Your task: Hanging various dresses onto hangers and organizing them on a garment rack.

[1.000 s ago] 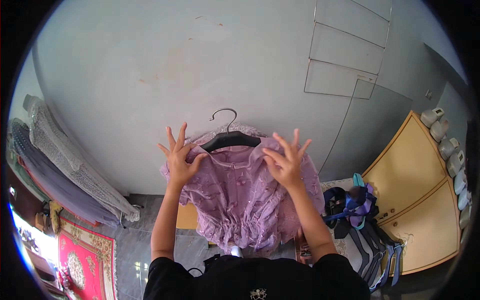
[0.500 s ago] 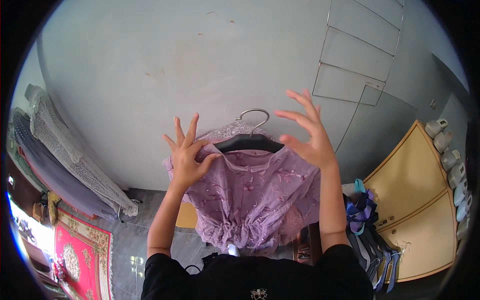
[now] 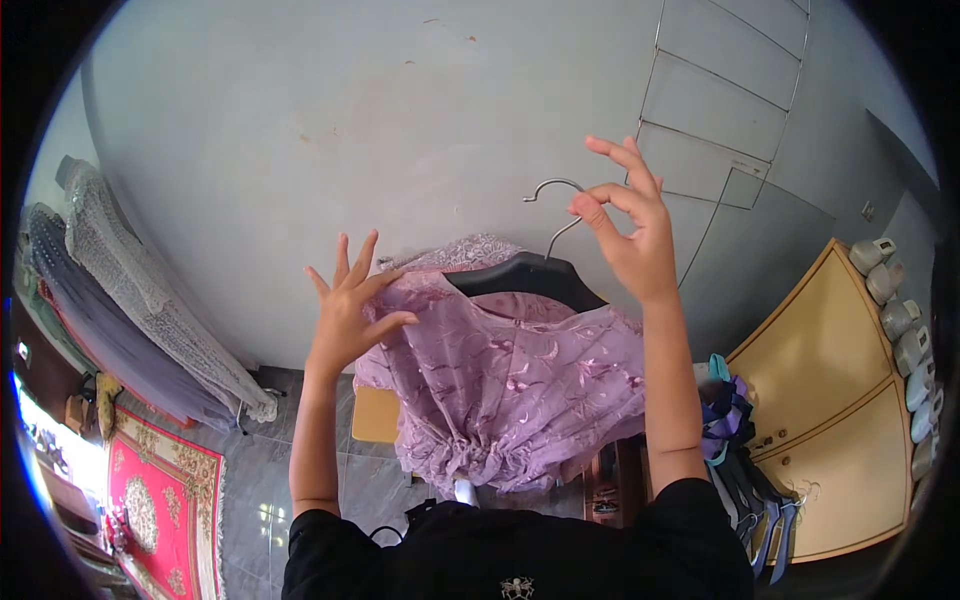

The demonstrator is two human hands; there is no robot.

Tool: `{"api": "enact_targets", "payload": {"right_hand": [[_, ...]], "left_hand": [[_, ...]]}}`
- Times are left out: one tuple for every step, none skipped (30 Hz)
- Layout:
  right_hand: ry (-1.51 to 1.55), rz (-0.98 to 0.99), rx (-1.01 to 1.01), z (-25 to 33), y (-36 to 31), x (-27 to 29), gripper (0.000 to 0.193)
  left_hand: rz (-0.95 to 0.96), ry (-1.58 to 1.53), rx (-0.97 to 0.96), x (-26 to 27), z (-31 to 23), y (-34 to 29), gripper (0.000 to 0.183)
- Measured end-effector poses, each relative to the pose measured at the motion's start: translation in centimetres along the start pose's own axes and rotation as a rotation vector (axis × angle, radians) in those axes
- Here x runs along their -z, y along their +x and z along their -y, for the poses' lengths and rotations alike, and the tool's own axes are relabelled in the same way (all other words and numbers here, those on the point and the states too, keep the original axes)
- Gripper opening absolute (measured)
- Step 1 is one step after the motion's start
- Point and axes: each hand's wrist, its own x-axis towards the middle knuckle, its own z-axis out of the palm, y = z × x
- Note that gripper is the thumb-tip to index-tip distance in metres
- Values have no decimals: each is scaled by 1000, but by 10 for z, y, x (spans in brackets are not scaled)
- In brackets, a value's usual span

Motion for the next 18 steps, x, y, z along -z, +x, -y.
{"api": "enact_targets", "payload": {"right_hand": [[-9, 9, 8, 1, 0, 2, 15], [-16, 17, 18, 3, -1, 5, 15], [-15, 17, 18, 2, -2, 8, 15], [1, 8, 29, 0, -4, 11, 15], [15, -1, 41, -2, -5, 15, 16], [14, -1, 40, -4, -6, 20, 16], [27, -2, 43, -5, -7, 26, 16], [41, -2, 45, -5, -7, 31, 16], [40, -2, 43, -2, -7, 35, 16], [18, 12, 53, 1, -6, 41, 17], [-6, 28, 62, 4, -6, 45, 18], [-10, 28, 59, 6, -6, 50, 18], [-6, 28, 71, 8, -6, 53, 18], [0, 28, 84, 11, -7, 56, 19], [-1, 28, 83, 14, -8, 59, 19], [-6, 28, 81, 17, -10, 62, 19], [-12, 25, 78, 19, -13, 65, 19], [-13, 23, 79, 20, -15, 69, 19]], "left_hand": [[2, 0, 0, 0, 5, -2, 51], [52, 2, 14, 1, 10, -4, 52], [103, 3, 27, 1, 13, -6, 52], [103, 3, 27, 1, 13, -8, 52], [102, -25, 59, 0, 14, -9, 51], [101, -54, 91, 0, 14, -11, 50], [102, -55, 89, -2, 16, -12, 50], [58, -109, 79, -1, 18, -13, 52], [15, -164, 68, -1, 18, -14, 53], [17, -165, 66, 1, 17, -14, 53], [42, -176, 62, 5, 14, -13, 53], [67, -187, 58, 8, 11, -11, 53], [69, -190, 56, 9, 8, -9, 53], [83, -205, 50, 10, 4, -6, 51], [96, -219, 44, 12, 1, -5, 50], [96, -219, 44, 13, -1, -6, 50], [94, -215, 14, 14, -2, -5, 47], [91, -209, -15, 15, -5, -6, 44]]}}
